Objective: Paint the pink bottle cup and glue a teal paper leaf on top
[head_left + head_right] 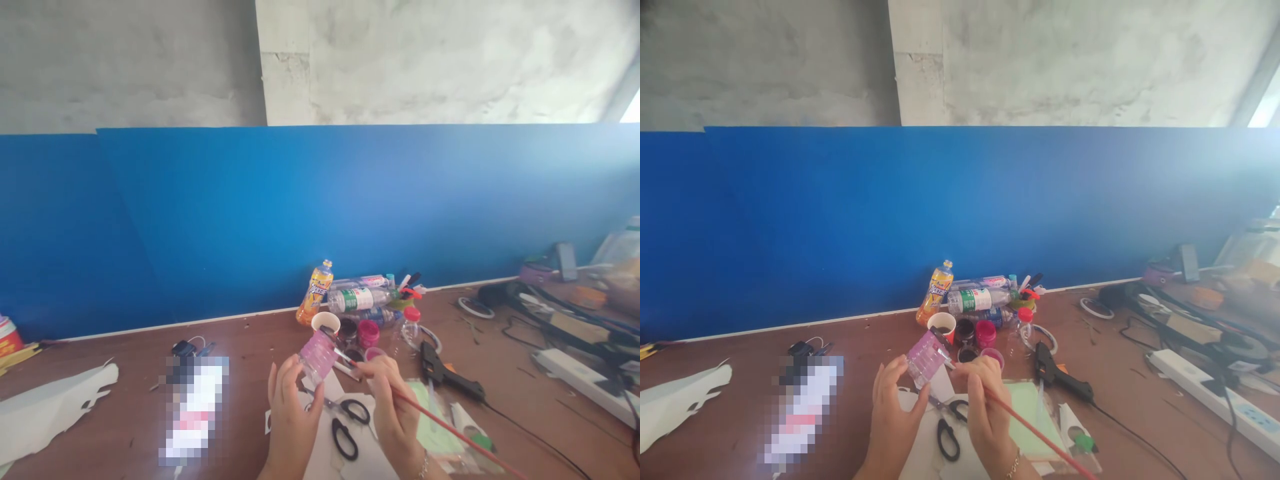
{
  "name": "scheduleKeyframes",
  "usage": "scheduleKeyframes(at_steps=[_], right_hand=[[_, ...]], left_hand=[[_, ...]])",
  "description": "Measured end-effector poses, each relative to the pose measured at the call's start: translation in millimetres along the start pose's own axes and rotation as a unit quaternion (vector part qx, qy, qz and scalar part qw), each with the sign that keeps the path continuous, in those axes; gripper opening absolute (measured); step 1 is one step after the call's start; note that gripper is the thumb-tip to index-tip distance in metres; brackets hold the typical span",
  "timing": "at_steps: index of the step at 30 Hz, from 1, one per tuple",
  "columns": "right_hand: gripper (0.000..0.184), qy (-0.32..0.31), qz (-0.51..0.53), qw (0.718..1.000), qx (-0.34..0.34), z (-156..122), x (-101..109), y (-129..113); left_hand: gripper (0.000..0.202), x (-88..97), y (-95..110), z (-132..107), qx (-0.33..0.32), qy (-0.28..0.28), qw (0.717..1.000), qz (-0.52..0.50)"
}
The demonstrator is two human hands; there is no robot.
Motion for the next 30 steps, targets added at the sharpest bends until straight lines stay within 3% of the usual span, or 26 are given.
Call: scheduleKeyframes(at_steps=[2,8,17,23,30], right_hand=[[0.026,0.012,0.007,1.000,0.002,-1.5,-0.7,3.8],[0.026,-0.026,-0.038,0.997,0.067,-0.6,-10.4,-8.0],[0.024,-0.048,-0.076,0.992,0.091,6.5,-8.1,-17.9],[0.024,-0.028,-0.075,0.993,0.087,5.9,1.9,-13.9],[0.025,-0.052,-0.091,0.988,0.117,13.6,-8.6,-31.6]], left_hand=[[0.042,-1.0,-1.7,-0.8,0.008,-0.003,1.000,-0.001],[0.045,-0.1,0.5,-3.3,-0.002,-0.002,1.000,-0.013],[0.044,3.5,0.4,-1.4,0.002,0.008,1.000,-0.021],[0.043,2.9,-1.7,-1.4,0.006,0.011,1.000,-0.018],[0.044,2.9,5.2,-2.3,-0.020,0.013,1.000,-0.013]])
Point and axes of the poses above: each hand's wrist, its own z-axis towards the middle knuckle, its own x-axis out of the back of the hand, y = z × x, the point moved 9 cm from there along z, towards the middle knuckle, and after that the axes turned 5 degrees about -z, right-handed, at the moved point
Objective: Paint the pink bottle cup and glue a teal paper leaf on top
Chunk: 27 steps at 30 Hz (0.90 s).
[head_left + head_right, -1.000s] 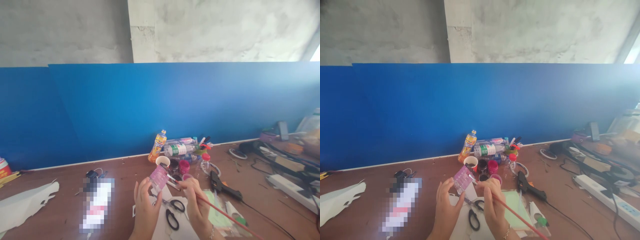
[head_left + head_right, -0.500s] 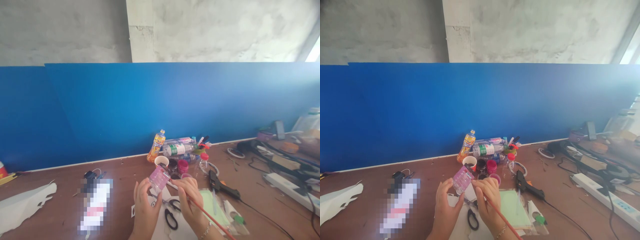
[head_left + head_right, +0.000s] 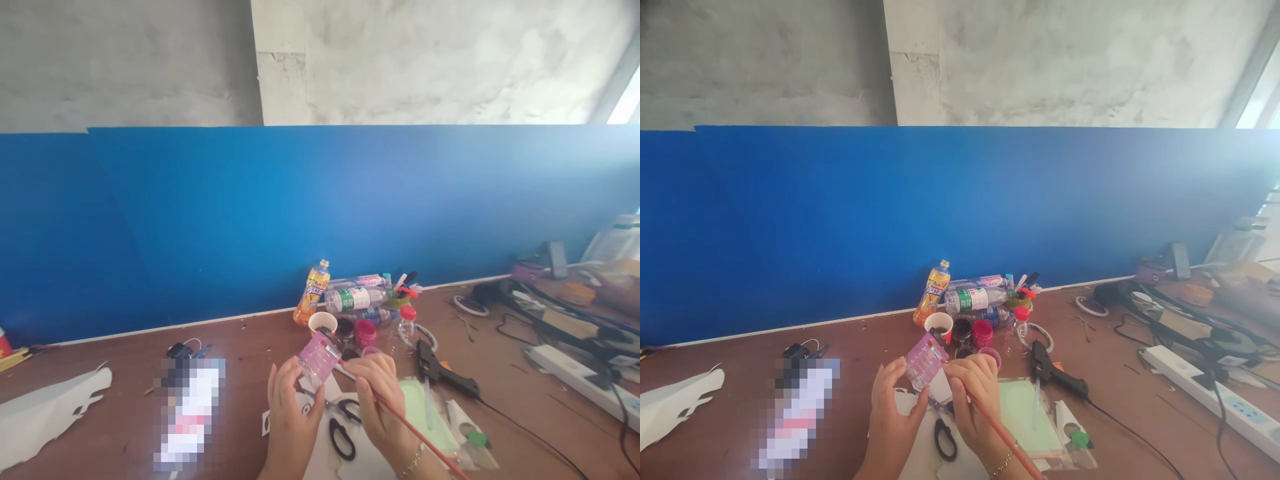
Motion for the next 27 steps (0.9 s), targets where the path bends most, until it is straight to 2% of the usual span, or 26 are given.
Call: scheduleKeyframes(at_steps=[4,11,27], right_hand=[[0.026,-0.001,-0.005,1.000,-0.006,2.6,-0.4,-0.7],[0.024,-0.002,0.008,0.999,-0.035,-8.5,0.1,12.2],[0.024,0.007,0.017,1.000,-0.016,-6.2,5.8,10.8]], left_hand=[[0.044,2.0,2.4,1.6,-0.004,0.003,1.000,-0.005],[0.045,4.5,2.8,3.2,-0.006,0.012,1.000,-0.017],[0.043,4.4,-7.6,3.3,0.043,0.005,0.998,-0.038]])
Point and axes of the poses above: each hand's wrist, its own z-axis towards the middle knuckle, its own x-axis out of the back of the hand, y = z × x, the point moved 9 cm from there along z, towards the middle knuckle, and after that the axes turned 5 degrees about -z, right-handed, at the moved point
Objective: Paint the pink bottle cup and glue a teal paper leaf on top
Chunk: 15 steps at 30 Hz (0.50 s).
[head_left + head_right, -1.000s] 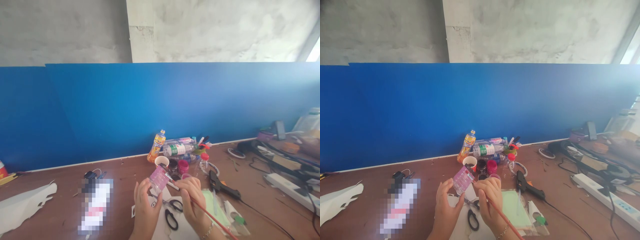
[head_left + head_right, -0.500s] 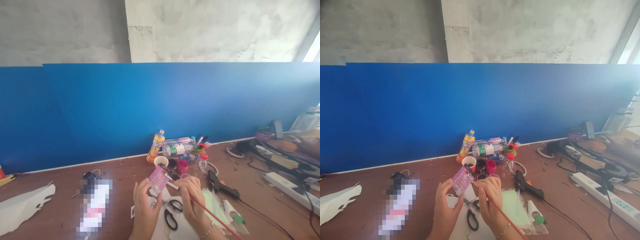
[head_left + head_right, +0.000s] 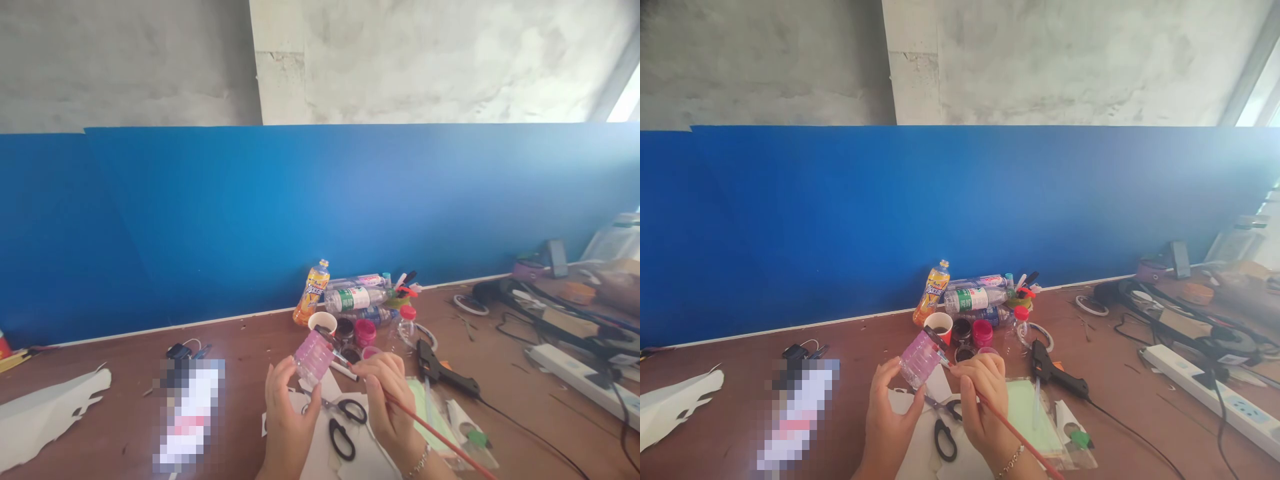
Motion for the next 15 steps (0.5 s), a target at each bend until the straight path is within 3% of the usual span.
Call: scheduleKeyframes(at_steps=[9,15], right_hand=[[0.023,0.017,-0.006,1.000,-0.004,1.0,4.9,-0.8],[0.030,-0.029,0.001,0.999,0.034,1.6,-9.3,-12.4]], left_hand=[[0.044,-4.5,-19.5,-1.0,0.098,-0.018,0.993,-0.063],[0.046,-7.3,-22.5,-5.9,0.119,-0.027,0.988,-0.096]])
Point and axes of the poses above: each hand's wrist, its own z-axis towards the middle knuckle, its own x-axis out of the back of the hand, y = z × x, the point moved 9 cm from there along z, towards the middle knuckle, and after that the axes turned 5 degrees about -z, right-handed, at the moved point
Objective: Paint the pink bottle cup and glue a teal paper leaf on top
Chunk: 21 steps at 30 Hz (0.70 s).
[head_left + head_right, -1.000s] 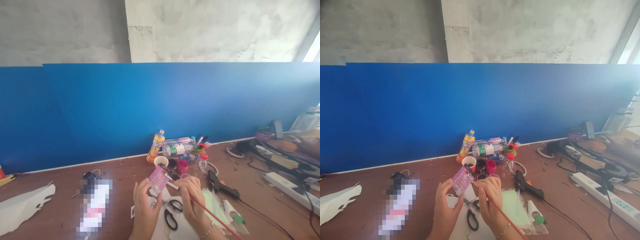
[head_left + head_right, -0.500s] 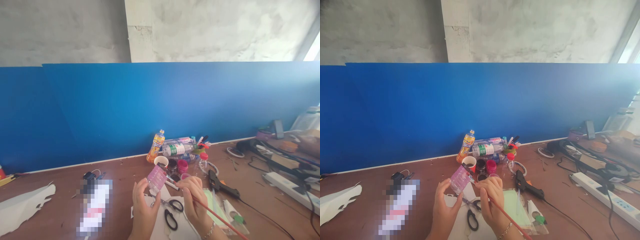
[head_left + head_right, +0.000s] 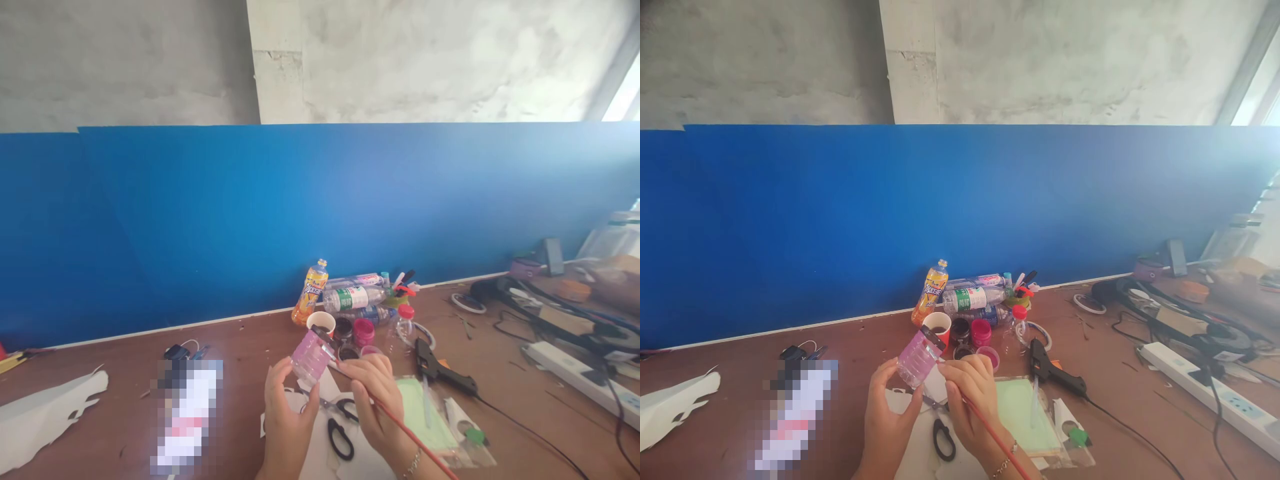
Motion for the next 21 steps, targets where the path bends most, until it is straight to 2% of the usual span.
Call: scheduleKeyframes(at_steps=[7,15,21], right_hand=[[0.029,-0.001,-0.006,1.000,0.004,0.0,-1.1,1.7],[0.027,0.012,0.007,1.000,-0.014,0.7,6.4,3.9],[0.032,-0.030,0.046,0.998,-0.007,-1.2,-9.6,-1.7]], left_hand=[[0.046,0.4,-13.1,-0.3,0.120,0.002,0.990,-0.073],[0.042,-1.4,-33.6,-4.2,0.249,-0.001,0.959,-0.138],[0.041,-16.1,-44.9,-10.3,0.285,-0.010,0.924,-0.256]])
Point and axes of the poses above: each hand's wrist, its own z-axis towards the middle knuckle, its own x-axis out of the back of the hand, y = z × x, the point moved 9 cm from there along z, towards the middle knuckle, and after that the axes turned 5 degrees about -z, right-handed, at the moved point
